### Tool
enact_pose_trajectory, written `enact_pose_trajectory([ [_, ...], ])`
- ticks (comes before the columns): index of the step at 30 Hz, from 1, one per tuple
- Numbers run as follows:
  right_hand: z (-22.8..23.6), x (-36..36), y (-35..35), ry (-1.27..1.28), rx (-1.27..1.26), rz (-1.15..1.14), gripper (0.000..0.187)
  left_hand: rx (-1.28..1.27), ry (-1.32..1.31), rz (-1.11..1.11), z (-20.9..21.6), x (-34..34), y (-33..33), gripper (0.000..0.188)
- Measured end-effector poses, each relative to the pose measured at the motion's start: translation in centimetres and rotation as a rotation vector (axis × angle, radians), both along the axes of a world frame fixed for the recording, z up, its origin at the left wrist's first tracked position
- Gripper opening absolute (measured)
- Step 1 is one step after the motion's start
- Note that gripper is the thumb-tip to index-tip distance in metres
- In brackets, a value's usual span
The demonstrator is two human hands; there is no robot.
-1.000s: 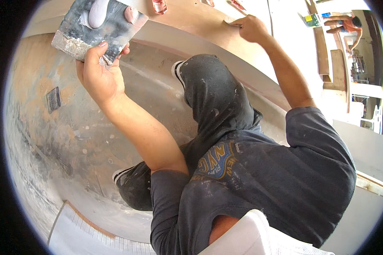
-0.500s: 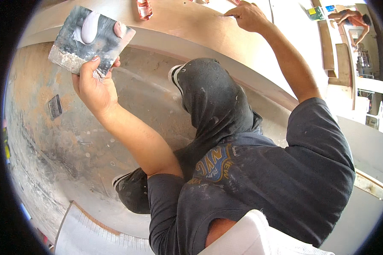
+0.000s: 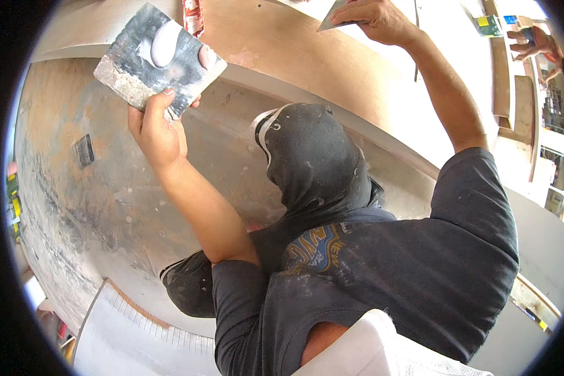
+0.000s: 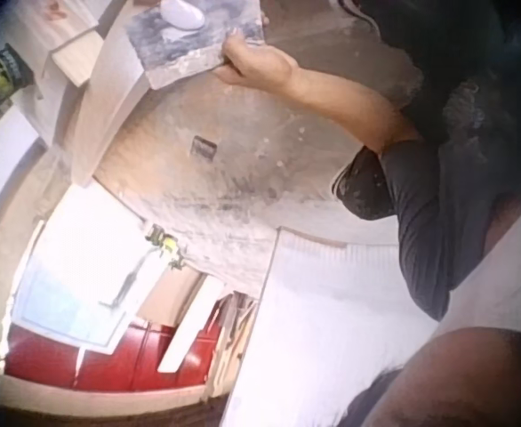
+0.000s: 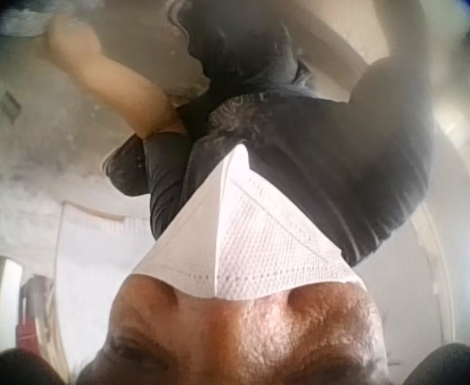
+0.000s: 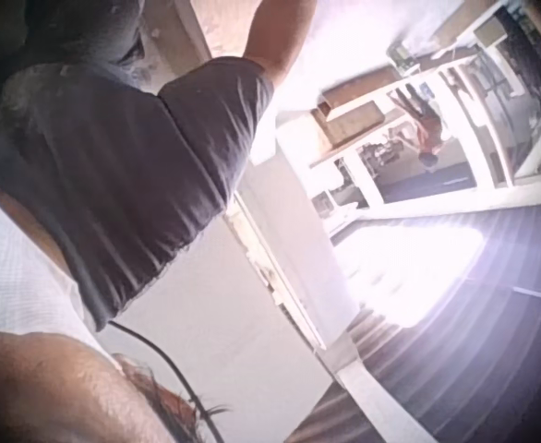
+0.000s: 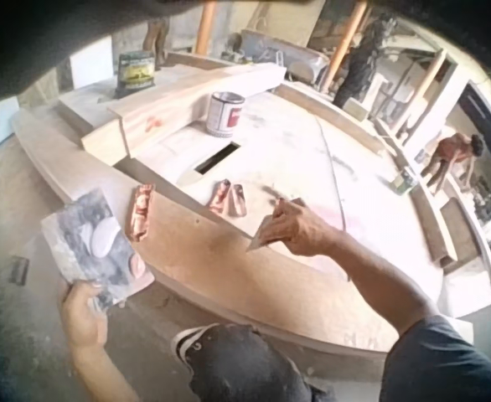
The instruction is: Apply wood filler to a curved wooden frame using a spatula and a metal plate.
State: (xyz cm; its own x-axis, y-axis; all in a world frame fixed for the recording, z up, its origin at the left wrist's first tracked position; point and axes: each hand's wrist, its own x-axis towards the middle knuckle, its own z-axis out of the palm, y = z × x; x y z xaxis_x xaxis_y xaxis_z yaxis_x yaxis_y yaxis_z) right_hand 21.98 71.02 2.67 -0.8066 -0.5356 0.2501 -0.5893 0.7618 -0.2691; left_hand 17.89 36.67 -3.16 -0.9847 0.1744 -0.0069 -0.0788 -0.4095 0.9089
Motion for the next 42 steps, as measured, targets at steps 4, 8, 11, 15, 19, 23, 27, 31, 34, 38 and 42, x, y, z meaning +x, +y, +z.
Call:
enact_pose_trajectory([
  [4, -1.2, -0.9, -1.2, -0.145, -0.364, -0.403, 0.037, 0.176, -0.085, 0.023, -0.2, 0.5, 0.1, 0.034],
  [8, -1.2, 0.7, -6.9, 0.017, -0.549, -0.239, 0.028, 0.530, -0.196, 0.029, -1.7, 1.4, 3.0, 0.036],
  [11, -2.2, 1.3, -10.4, 0.156, -0.551, -0.007, 0.034, 0.599, -0.193, 0.063, -0.9, 2.5, 4.7, 0.031],
  [15, -2.1, 1.1, -10.8, 0.310, -0.416, -0.007, 0.039, 0.592, -0.046, 0.127, 0.8, 2.8, 4.1, 0.024],
  [19, -0.3, 0.8, -8.7, 0.435, -0.214, -0.073, 0.039, 0.474, 0.083, 0.185, 1.6, 2.7, 3.4, 0.022],
  [23, 3.0, 1.3, -8.6, 0.479, -0.161, -0.066, 0.029, 0.409, 0.141, 0.222, 2.4, 2.6, 3.7, 0.023],
  [27, 5.5, 1.2, -9.4, 0.608, 0.086, 0.030, 0.025, 0.216, 0.255, 0.182, 1.1, 1.8, 3.3, 0.025],
  [31, 7.8, 1.9, -12.3, 0.463, 0.077, 0.005, 0.030, 0.185, 0.347, 0.223, 1.1, 2.2, 3.5, 0.027],
  [34, 6.6, 1.7, -11.8, 0.489, 0.117, 0.018, 0.026, 0.202, 0.382, 0.349, 1.1, 1.8, 2.7, 0.028],
  [38, 1.3, -1.2, -7.2, 0.177, 0.076, -0.292, 0.030, 0.379, 0.230, 0.320, 2.4, 1.2, 0.7, 0.033],
  [42, -2.9, -4.3, -4.7, -0.102, 0.063, -0.500, 0.034, 0.366, 0.194, 0.326, 2.5, 0.6, -0.7, 0.040],
])
